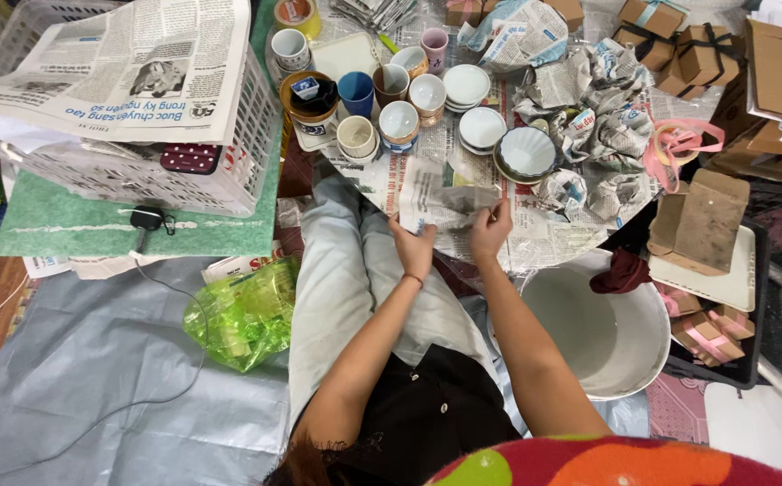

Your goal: The person sits on the floor and wraps small ceramic bowls and cups individually in newspaper. They fold the paper around each item and place the wrapped pieces into a pile on the table.

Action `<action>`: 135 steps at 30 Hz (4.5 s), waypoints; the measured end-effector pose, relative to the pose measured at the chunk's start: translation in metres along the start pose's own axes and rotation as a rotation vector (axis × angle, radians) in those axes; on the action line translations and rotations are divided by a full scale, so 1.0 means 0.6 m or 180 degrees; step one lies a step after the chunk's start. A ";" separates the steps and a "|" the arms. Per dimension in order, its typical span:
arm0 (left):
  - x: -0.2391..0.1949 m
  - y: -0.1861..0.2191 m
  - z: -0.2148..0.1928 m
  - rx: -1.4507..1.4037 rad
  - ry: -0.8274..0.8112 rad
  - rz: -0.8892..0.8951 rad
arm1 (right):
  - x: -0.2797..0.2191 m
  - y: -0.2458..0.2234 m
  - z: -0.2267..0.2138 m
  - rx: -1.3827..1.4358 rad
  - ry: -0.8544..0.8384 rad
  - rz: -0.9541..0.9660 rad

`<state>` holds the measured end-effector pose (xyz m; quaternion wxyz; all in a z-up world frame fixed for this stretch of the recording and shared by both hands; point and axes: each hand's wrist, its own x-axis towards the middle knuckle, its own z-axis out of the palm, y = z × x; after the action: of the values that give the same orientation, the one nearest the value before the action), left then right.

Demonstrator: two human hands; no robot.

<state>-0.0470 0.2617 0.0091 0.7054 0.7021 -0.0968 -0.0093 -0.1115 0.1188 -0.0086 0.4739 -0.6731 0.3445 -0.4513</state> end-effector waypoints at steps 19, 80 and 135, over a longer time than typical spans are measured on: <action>0.047 0.136 -0.004 0.3374 -0.2417 0.2967 | 0.016 -0.045 0.006 0.0212 0.0392 -0.0068; 0.099 0.080 -0.006 0.3609 -0.2403 0.0486 | 0.136 -0.219 0.203 -0.1407 -0.1564 -0.2174; 0.160 0.148 -0.057 0.1618 -0.2312 0.2196 | -0.022 -0.167 -0.005 -0.1229 -0.1243 -0.1304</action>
<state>0.0416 0.2824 0.1092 0.3975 0.7294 -0.5568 0.0045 -0.1154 0.1608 0.0832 0.2942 -0.8793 0.1840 -0.3261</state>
